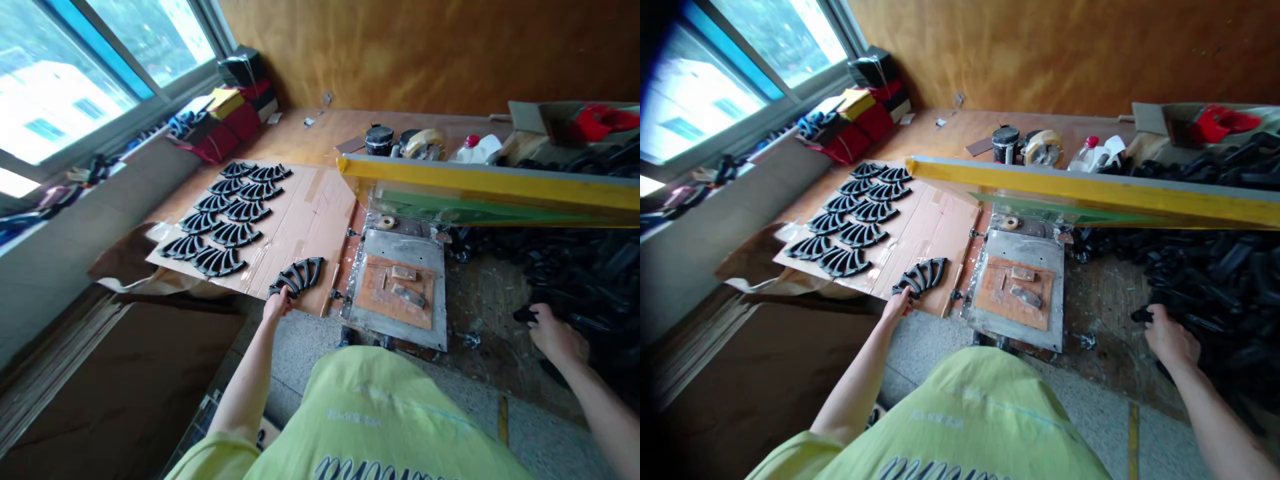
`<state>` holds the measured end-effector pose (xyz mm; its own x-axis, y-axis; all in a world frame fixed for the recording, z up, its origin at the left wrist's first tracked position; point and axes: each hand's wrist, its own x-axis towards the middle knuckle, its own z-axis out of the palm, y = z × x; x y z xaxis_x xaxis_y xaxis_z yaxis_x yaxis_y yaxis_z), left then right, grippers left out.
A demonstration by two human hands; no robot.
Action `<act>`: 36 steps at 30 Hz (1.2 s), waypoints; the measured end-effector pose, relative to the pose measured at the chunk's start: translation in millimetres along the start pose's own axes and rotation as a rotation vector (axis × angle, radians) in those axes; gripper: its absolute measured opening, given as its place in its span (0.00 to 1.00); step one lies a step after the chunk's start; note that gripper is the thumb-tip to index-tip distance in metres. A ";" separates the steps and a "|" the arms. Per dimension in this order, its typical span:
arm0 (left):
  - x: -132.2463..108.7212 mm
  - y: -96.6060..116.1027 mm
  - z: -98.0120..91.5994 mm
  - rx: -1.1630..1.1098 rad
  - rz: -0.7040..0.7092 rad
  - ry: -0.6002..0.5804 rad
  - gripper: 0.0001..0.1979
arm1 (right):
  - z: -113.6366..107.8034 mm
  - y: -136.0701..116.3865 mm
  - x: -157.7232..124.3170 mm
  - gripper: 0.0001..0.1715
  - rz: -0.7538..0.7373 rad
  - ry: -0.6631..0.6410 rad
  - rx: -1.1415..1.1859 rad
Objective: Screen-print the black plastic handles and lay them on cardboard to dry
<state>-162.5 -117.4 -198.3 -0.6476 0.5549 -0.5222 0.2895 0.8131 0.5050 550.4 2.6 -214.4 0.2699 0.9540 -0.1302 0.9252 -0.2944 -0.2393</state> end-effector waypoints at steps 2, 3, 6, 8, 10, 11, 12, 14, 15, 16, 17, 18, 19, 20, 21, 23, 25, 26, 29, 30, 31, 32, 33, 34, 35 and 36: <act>-5.8 6.3 -6.8 0.101 -0.061 0.024 0.26 | -2.9 -19.9 -6.7 0.19 -0.091 0.069 0.033; -11.0 9.6 -7.1 0.146 -0.066 0.066 0.25 | -5.0 -36.2 -12.1 0.22 -0.160 0.105 0.054; -33.5 19.7 9.1 0.243 0.022 0.253 0.25 | -10.3 -104.6 -35.8 0.24 -0.422 0.150 0.130; -49.3 26.9 31.6 0.305 0.180 0.369 0.27 | -10.4 -157.0 -54.7 0.22 -0.630 0.141 0.196; -60.4 34.9 55.8 0.368 0.306 0.425 0.30 | -6.9 -204.4 -72.0 0.22 -0.815 0.115 0.223; -63.3 39.2 66.3 0.391 0.325 0.432 0.33 | -4.1 -224.2 -79.0 0.22 -0.892 0.093 0.223; -64.4 43.4 74.8 0.401 0.315 0.431 0.35 | -0.9 -240.8 -84.6 0.22 -0.957 0.069 0.214; -61.7 51.5 85.5 0.397 0.271 0.445 0.38 | 5.7 -264.5 -91.6 0.22 -1.047 0.046 0.188; -58.7 55.2 88.1 0.389 0.248 0.454 0.38 | 8.8 -272.2 -93.3 0.22 -1.074 0.051 0.176; -55.3 58.5 89.6 0.379 0.225 0.460 0.39 | 11.8 -277.7 -94.0 0.22 -1.095 0.066 0.168; -51.9 61.6 90.4 0.368 0.201 0.462 0.38 | 14.7 -281.5 -93.9 0.22 -1.113 0.087 0.165; -48.8 64.5 91.1 0.355 0.175 0.464 0.37 | 17.7 -284.0 -92.9 0.23 -1.130 0.114 0.168; -46.2 67.2 91.9 0.340 0.147 0.466 0.35 | 20.8 -285.7 -91.2 0.23 -1.147 0.142 0.175; -44.4 69.6 92.7 0.325 0.122 0.470 0.34 | 24.1 -286.7 -89.0 0.23 -1.164 0.168 0.182; -43.2 71.7 93.4 0.312 0.101 0.481 0.32 | 27.4 -287.3 -86.4 0.24 -1.178 0.192 0.190; -42.5 73.6 93.5 0.307 0.086 0.507 0.29 | 33.5 -287.1 -81.1 0.24 -1.198 0.232 0.204; -42.0 71.6 90.4 0.328 0.104 0.507 0.26 | 38.1 -284.7 -76.8 0.23 -1.211 0.258 0.208; -40.9 69.3 87.6 0.340 0.120 0.500 0.25 | 39.8 -282.6 -75.2 0.24 -1.219 0.263 0.207; -29.1 63.3 76.0 0.361 0.202 0.483 0.25 | 41.9 -272.9 -72.0 0.24 -1.254 0.266 0.196; -21.4 63.8 71.6 0.367 0.247 0.488 0.25 | 42.0 -269.1 -71.2 0.23 -1.265 0.281 0.191; -11.6 66.6 67.3 0.373 0.303 0.493 0.24 | 42.0 -265.4 -70.4 0.22 -1.267 0.308 0.183; 0.3 72.1 63.0 0.380 0.367 0.491 0.24 | 41.9 -262.0 -69.2 0.21 -1.261 0.344 0.172; 14.0 80.4 58.8 0.383 0.435 0.481 0.24 | 41.8 -259.0 -67.8 0.20 -1.249 0.385 0.156; 29.3 91.3 54.4 0.382 0.504 0.463 0.24 | 41.7 -256.3 -65.8 0.19 -1.240 0.422 0.134; 45.9 104.6 50.0 0.378 0.574 0.435 0.24 | 41.7 -253.8 -63.4 0.19 -1.238 0.449 0.108; 63.5 119.7 45.6 0.374 0.640 0.400 0.24 | 41.6 -251.5 -60.7 0.19 -1.245 0.467 0.079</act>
<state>-136.9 23.2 -202.3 -0.4598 0.8817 0.1061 0.8545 0.4068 0.3231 290.3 16.5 -186.3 -0.6589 0.5124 0.5507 0.6065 0.7950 -0.0141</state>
